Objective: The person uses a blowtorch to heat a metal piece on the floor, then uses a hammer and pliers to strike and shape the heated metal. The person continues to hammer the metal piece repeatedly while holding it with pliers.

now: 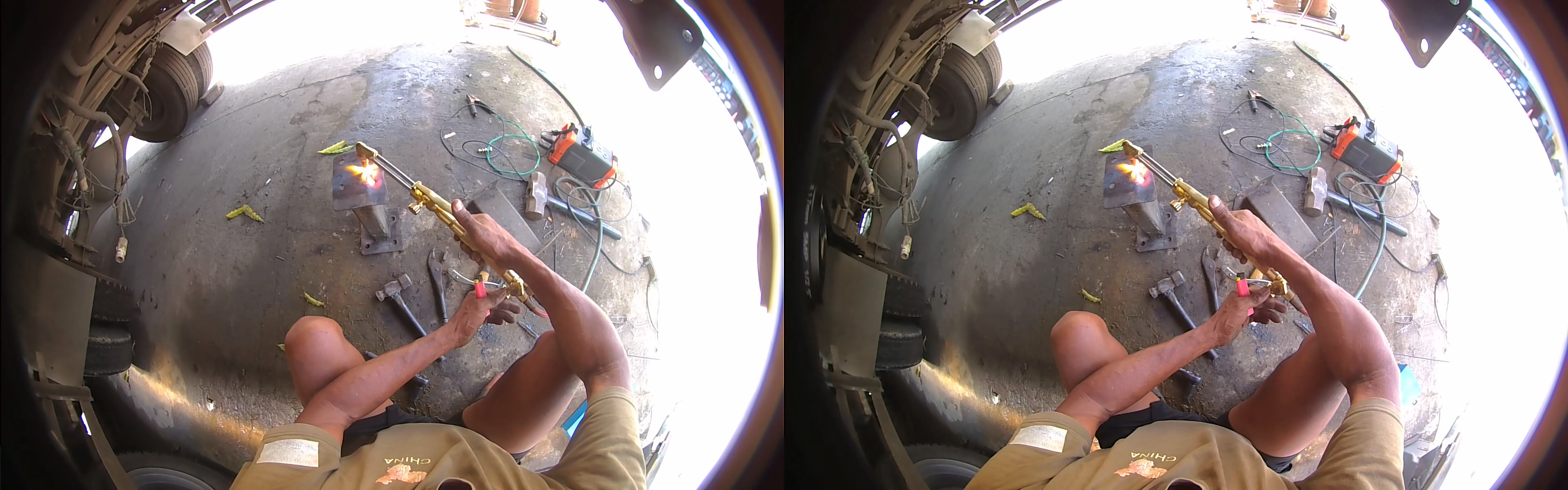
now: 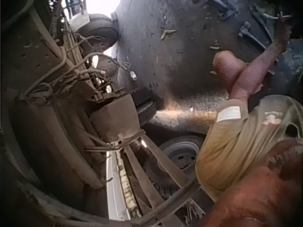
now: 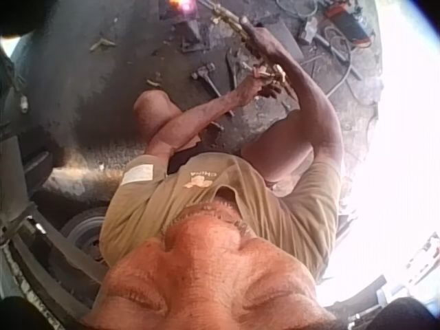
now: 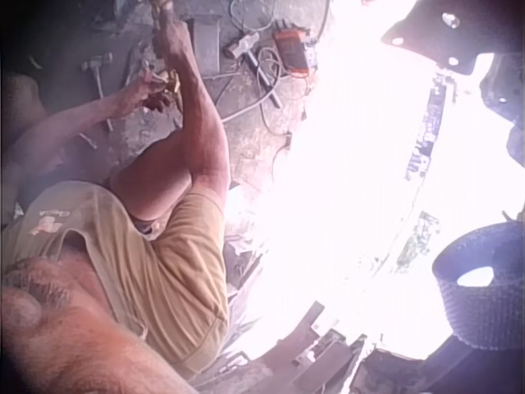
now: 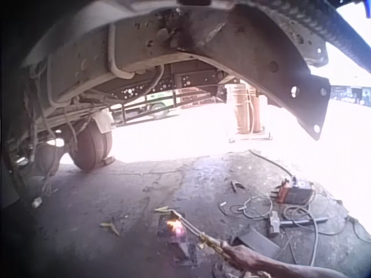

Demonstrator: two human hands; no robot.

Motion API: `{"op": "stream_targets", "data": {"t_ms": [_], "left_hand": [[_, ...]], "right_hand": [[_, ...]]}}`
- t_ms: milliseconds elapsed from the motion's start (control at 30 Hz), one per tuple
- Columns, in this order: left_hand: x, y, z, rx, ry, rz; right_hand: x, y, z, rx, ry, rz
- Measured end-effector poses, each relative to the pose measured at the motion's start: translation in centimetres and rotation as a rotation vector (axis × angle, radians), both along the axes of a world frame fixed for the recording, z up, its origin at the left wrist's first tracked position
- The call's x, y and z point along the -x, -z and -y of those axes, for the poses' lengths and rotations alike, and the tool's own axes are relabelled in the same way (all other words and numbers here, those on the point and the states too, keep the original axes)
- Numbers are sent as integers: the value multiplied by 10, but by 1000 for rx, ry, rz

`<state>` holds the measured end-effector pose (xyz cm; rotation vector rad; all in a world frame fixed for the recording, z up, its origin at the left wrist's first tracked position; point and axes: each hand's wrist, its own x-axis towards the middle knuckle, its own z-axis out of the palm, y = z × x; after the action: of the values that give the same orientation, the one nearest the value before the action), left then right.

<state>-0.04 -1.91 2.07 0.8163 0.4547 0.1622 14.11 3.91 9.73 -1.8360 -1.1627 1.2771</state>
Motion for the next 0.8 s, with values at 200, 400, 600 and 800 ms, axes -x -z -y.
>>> {"op": "stream_targets", "data": {"t_ms": [200, 400, 600, 800], "left_hand": [[1, 0, -1, 18, -11, 8], [1, -2, -1, 20, -12, 9], [-1, -6, 2, 16, 22, 0], [-3, -8, 3, 28, 22, 10]], "right_hand": [[1, -3, -1, 0, 7, -5], [1, -5, -1, 10, 23, -17], [-1, -7, 3, 12, -11, -14], [-2, -5, 5, 22, -18, -1]]}}
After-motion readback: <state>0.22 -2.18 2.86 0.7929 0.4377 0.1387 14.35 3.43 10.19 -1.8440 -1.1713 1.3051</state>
